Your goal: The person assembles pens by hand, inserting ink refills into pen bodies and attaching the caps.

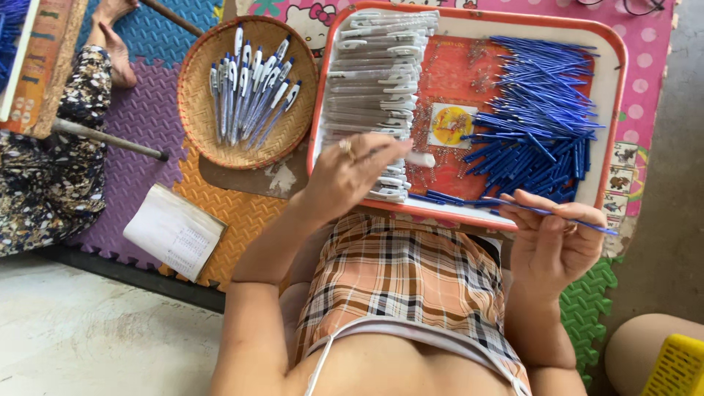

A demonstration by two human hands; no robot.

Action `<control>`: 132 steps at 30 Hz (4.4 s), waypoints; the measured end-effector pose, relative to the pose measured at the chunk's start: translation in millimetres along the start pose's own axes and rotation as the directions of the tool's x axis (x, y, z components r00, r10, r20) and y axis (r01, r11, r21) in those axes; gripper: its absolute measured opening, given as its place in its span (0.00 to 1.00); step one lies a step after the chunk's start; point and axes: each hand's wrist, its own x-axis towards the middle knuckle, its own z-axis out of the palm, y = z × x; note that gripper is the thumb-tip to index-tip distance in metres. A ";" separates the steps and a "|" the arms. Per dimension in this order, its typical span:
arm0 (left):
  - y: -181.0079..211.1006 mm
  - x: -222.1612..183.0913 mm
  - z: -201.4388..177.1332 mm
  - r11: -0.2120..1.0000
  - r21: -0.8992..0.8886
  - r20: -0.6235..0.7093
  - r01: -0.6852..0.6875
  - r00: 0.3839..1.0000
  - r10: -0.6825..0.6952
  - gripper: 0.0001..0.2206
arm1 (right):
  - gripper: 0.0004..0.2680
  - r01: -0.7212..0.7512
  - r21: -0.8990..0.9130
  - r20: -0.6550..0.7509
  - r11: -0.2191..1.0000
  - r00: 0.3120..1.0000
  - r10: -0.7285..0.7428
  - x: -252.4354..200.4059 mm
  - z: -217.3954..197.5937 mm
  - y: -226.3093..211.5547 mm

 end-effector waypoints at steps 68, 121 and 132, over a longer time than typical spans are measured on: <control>78.0 -38.8 34.7 -0.115 -0.952 0.302 0.282 0.822 -0.483 0.20 | 0.11 -0.346 -0.145 0.329 0.927 0.867 0.375 29.4 -4.9 -5.2; 84.5 -31.3 38.7 -0.248 -0.942 0.333 0.226 0.714 -0.616 0.18 | 0.07 0.457 -0.806 0.584 0.376 0.717 0.380 -59.4 -92.3 110.6; 86.7 -24.6 39.5 -0.240 -0.953 0.299 0.185 0.711 -0.637 0.17 | 0.06 0.494 -0.846 0.528 0.201 0.727 0.439 -63.3 -94.8 137.8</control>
